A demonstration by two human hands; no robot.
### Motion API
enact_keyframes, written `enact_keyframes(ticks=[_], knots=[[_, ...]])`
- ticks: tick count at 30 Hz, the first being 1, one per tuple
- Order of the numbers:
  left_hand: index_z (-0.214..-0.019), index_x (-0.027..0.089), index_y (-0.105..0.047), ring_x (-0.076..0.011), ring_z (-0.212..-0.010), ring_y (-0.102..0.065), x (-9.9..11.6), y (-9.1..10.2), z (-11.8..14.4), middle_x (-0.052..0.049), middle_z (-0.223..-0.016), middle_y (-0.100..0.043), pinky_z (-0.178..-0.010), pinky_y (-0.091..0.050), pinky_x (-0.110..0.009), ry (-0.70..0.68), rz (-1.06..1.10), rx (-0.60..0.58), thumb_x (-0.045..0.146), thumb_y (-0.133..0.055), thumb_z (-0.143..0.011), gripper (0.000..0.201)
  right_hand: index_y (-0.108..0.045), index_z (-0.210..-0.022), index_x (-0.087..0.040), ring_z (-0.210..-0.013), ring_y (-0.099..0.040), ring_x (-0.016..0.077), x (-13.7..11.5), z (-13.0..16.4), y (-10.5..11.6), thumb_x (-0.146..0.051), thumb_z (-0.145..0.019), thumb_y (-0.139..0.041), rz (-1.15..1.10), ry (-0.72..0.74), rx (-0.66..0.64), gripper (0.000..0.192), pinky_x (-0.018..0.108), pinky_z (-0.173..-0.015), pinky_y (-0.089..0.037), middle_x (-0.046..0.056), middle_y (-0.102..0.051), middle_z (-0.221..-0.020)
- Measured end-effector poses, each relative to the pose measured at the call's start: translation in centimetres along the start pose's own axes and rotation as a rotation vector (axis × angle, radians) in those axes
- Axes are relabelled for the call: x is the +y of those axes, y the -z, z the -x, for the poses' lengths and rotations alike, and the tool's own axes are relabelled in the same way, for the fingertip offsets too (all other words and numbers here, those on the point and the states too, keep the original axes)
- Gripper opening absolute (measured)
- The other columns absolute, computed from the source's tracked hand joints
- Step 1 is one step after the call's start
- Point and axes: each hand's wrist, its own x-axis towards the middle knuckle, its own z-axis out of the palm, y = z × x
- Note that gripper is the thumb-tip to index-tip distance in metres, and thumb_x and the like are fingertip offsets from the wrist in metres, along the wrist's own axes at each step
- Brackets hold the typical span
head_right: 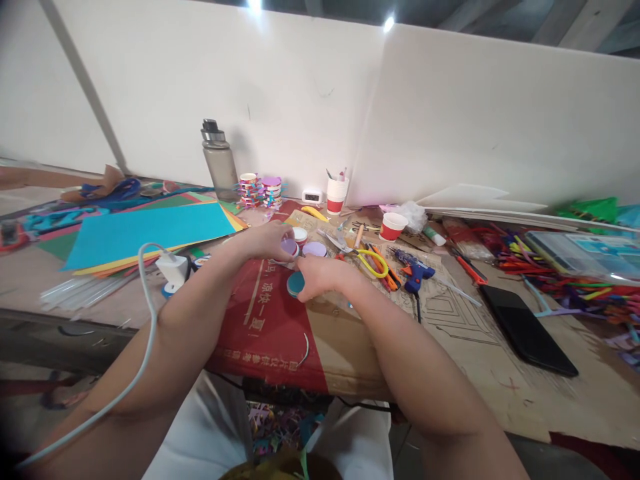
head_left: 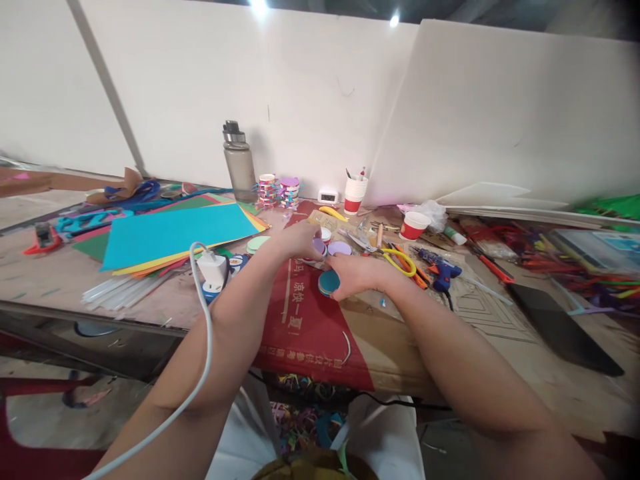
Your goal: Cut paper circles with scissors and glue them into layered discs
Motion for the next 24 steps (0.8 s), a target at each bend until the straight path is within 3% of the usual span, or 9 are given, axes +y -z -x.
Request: enact_keyframes(ticks=[4,7,13,18,24], knots=[[-0.118,0.014,-0.061,-0.0282,-0.103,-0.063,0.27,-0.45,-0.17,-0.014,-0.118,-0.066,-0.081,-0.049,-0.03,0.021,0.013,0.013,0.048,-0.066,-0.063,0.065,-0.057,-0.126,-0.015,-0.107,-0.062,0.0275,0.61,-0.1,-0.04,-0.057,-0.064,-0.075,-0.097,0.041,0.012,0.077,0.031,-0.086,-0.048,0.013,-0.064,-0.122],[-0.119,0.014,-0.062,-0.0284,-0.1,-0.064,0.39,-0.62,-0.19,-0.014,-0.117,-0.066,-0.078,-0.049,-0.03,0.021,0.007,0.014,0.047,-0.068,-0.061,0.066,-0.058,-0.127,-0.017,-0.109,-0.061,0.0259,0.9,-0.24,0.06,-0.06,-0.075,-0.067,-0.138,0.066,-0.03,0.068,0.03,-0.086,-0.047,0.012,-0.063,-0.126],[-0.118,0.013,-0.062,-0.0299,-0.102,-0.063,0.94,0.12,0.48,-0.016,-0.118,-0.065,-0.079,-0.05,-0.031,0.046,-0.005,0.0,0.048,-0.068,-0.062,0.066,-0.062,-0.118,-0.015,-0.096,-0.064,0.022,0.6,-0.82,-0.08,-0.033,-0.082,-0.065,-0.118,0.024,-0.045,0.04,0.025,-0.07,-0.043,0.01,-0.069,-0.113],[-0.12,0.013,-0.061,-0.0304,-0.106,-0.062,0.86,0.03,0.34,-0.016,-0.121,-0.064,-0.082,-0.049,-0.031,0.05,-0.016,-0.016,0.045,-0.068,-0.062,0.066,-0.064,-0.112,-0.017,-0.084,-0.064,0.0186,0.18,-0.92,0.09,-0.041,-0.077,-0.07,-0.155,-0.066,-0.097,0.043,0.023,-0.058,-0.038,0.006,-0.071,-0.101],[-0.121,0.015,-0.061,-0.0302,-0.106,-0.062,0.77,-0.56,-0.02,-0.015,-0.121,-0.065,-0.08,-0.049,-0.031,0.043,-0.006,-0.018,0.044,-0.069,-0.06,0.068,-0.068,-0.091,-0.018,-0.07,-0.058,0.015,0.19,-1.02,0.03,-0.047,-0.073,-0.071,-0.13,0.024,-0.161,0.035,0.023,-0.053,-0.034,0.003,-0.07,-0.084]])
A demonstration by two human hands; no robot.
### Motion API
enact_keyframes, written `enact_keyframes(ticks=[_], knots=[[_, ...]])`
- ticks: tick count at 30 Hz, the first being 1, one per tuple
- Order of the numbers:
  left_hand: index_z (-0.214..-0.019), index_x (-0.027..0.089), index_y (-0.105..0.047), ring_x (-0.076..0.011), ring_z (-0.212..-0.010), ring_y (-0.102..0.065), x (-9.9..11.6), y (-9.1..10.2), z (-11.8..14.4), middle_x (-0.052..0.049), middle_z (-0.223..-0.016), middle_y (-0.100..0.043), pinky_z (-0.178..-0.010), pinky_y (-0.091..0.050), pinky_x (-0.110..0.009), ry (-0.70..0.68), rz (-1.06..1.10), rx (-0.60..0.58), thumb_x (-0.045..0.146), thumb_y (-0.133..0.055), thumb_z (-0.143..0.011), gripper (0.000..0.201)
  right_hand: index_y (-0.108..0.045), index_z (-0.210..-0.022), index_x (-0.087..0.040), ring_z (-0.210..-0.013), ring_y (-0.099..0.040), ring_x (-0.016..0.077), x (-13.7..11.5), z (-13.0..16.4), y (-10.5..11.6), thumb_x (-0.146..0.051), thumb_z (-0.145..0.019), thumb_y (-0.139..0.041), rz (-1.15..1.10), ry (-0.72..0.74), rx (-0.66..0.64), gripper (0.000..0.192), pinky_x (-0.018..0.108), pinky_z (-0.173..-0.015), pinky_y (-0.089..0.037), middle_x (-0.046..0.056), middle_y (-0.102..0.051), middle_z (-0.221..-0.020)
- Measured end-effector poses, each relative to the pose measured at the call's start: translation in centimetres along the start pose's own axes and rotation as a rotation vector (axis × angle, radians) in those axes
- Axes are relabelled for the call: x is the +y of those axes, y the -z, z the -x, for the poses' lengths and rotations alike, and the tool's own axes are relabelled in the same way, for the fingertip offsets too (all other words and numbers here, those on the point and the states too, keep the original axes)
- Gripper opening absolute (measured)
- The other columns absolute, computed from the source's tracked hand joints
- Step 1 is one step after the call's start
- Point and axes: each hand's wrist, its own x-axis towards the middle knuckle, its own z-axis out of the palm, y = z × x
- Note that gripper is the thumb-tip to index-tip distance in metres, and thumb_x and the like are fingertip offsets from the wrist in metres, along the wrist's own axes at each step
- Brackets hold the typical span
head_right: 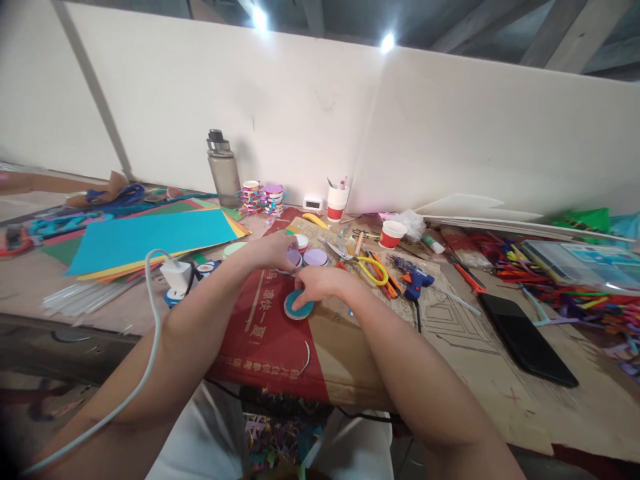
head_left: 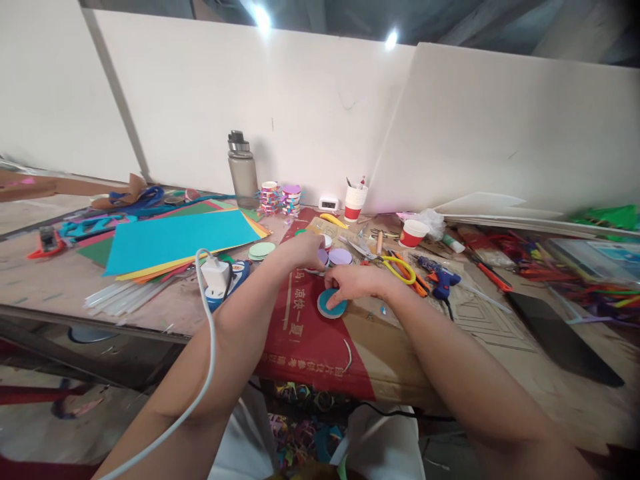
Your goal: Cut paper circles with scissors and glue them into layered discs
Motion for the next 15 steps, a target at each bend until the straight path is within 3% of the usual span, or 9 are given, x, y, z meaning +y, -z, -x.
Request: enact_keyframes(ticks=[8,12,15], knots=[[-0.117,0.014,-0.062,-0.0301,-0.103,-0.063,0.9,0.8,1.1,-0.016,-0.119,-0.066,-0.077,-0.05,-0.031,-0.011,0.015,-0.025,0.043,-0.07,-0.06,0.064,-0.065,-0.1,-0.017,-0.072,-0.057,0.0145,-0.3,0.2,-0.2,-0.043,-0.067,-0.076,-0.048,0.02,0.022,0.044,0.022,-0.054,-0.036,0.002,-0.069,-0.089],[-0.114,0.017,-0.063,-0.028,-0.098,-0.065,1.1,1.0,1.4,-0.013,-0.117,-0.067,-0.074,-0.05,-0.03,-0.016,0.017,-0.057,0.04,-0.071,-0.06,0.059,-0.068,-0.093,-0.019,-0.073,-0.057,0.0133,0.2,1.3,0.8,-0.036,-0.068,-0.074,-0.166,0.113,-0.034,0.031,0.022,-0.059,-0.037,-0.001,-0.068,-0.086],[-0.112,0.019,-0.064,-0.027,-0.096,-0.065,1.0,1.0,1.4,-0.012,-0.115,-0.067,-0.073,-0.049,-0.029,-0.05,0.016,-0.094,0.04,-0.072,-0.059,0.057,-0.069,-0.09,-0.02,-0.076,-0.057,0.013,1.4,2.4,1.9,-0.032,-0.07,-0.071,-0.271,0.164,0.049,0.023,0.022,-0.065,-0.039,-0.002,-0.068,-0.086]])
